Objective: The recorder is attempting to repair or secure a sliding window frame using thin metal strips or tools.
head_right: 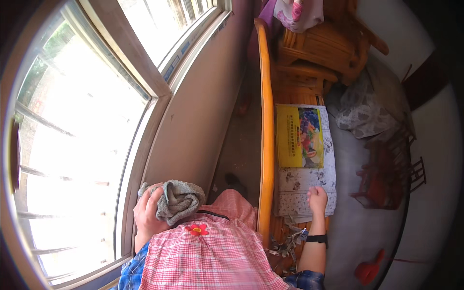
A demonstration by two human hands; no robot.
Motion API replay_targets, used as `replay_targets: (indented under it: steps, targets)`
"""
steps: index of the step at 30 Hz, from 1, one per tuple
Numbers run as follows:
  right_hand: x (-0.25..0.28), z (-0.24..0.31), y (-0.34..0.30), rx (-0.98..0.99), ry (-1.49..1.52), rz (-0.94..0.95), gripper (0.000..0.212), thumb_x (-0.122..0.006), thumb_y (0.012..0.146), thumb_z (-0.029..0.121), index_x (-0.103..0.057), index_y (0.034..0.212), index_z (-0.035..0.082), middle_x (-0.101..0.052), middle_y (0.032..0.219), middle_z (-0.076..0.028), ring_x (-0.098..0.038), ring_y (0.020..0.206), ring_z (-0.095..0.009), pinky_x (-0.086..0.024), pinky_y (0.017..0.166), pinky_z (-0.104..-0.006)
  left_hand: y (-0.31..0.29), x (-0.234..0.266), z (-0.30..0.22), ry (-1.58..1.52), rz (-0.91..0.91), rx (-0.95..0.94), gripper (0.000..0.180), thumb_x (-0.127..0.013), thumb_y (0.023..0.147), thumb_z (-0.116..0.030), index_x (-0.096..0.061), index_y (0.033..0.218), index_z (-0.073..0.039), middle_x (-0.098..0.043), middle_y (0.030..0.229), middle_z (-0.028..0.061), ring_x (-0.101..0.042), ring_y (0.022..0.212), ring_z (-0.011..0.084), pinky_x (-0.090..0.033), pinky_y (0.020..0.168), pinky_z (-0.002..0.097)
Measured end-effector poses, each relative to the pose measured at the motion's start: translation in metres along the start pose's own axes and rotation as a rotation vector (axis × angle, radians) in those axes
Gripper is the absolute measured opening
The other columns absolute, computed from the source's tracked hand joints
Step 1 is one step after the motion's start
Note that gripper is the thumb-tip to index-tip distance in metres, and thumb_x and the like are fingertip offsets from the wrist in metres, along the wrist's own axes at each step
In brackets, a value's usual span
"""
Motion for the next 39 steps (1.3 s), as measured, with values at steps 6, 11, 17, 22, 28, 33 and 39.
replay_targets:
  steps: [6,11,17,22,28,33,39]
  targets:
    - [-0.105,0.264,0.005,0.556,0.109,0.165,0.016,-0.057,0.1,0.016,-0.065,0.098,0.002,-0.06,0.076,0.001,-0.048,0.056,-0.005,-0.039,0.051,-0.0213,0.02,0.013,0.016,-0.048,-0.178,-0.027,0.061,-0.084,0.065,-0.016,-0.061,0.121,-0.007,-0.067,0.118,0.0178,-0.069,0.1,0.0368,-0.057,0.081,0.0421]
    - [-0.21,0.406,0.007,0.812,0.051,0.381,0.018,-0.06,0.098,0.017,-0.068,0.098,0.001,-0.064,0.075,0.0,-0.055,0.059,-0.005,-0.045,0.055,-0.0219,0.047,0.024,0.025,0.017,-0.27,0.025,0.051,-0.081,0.073,-0.018,-0.063,0.12,-0.007,-0.067,0.116,0.0199,-0.069,0.1,0.038,-0.057,0.082,0.0418]
    - [-0.338,0.481,0.055,0.701,0.013,0.626,0.019,-0.065,0.093,0.02,-0.07,0.096,0.002,-0.068,0.079,-0.001,-0.059,0.059,-0.008,-0.048,0.052,-0.0238,0.086,0.011,0.035,0.012,-0.205,0.093,0.048,-0.079,0.074,-0.015,-0.064,0.12,-0.009,-0.067,0.118,0.0175,-0.07,0.099,0.0356,-0.056,0.082,0.0407]
    - [-0.411,0.51,0.099,0.653,0.035,0.655,0.018,-0.068,0.091,0.02,-0.071,0.092,0.002,-0.071,0.08,-0.003,-0.064,0.06,-0.009,-0.049,0.051,-0.0248,0.115,-0.008,0.037,0.047,-0.083,0.18,0.048,-0.077,0.075,-0.013,-0.063,0.122,-0.013,-0.066,0.122,0.0131,-0.069,0.098,0.0331,-0.055,0.084,0.0406]
    - [-0.452,0.53,0.13,0.587,0.138,0.612,0.016,-0.067,0.09,0.016,-0.072,0.09,0.0,-0.073,0.08,-0.007,-0.069,0.063,-0.013,-0.051,0.051,-0.0258,0.147,-0.034,0.041,0.068,0.035,0.173,0.052,-0.077,0.075,-0.013,-0.061,0.124,-0.015,-0.064,0.125,0.0123,-0.068,0.098,0.0329,-0.055,0.082,0.0418]
    - [-0.467,0.524,0.136,0.587,0.174,0.577,0.019,-0.068,0.09,0.015,-0.073,0.096,-0.003,-0.073,0.082,-0.009,-0.071,0.067,-0.014,-0.053,0.051,-0.0269,0.162,-0.048,0.052,0.049,0.064,0.162,0.053,-0.075,0.076,-0.016,-0.06,0.127,-0.014,-0.063,0.128,0.0136,-0.068,0.092,0.0331,-0.056,0.078,0.0411]
    - [-0.476,0.519,0.138,0.644,0.227,0.504,0.019,-0.07,0.09,0.015,-0.074,0.098,-0.002,-0.074,0.08,-0.009,-0.072,0.067,-0.014,-0.053,0.052,-0.0269,0.158,-0.06,0.063,0.123,0.117,0.184,0.05,-0.07,0.078,-0.021,-0.061,0.127,-0.014,-0.062,0.131,0.0138,-0.066,0.077,0.0287,-0.054,0.07,0.0384]
Point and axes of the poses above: each hand's wrist, its own y-axis towards the middle knuckle, its own x-axis out of the back of the hand, z = x × y, the point moved 8 cm from there along y, towards the middle knuckle
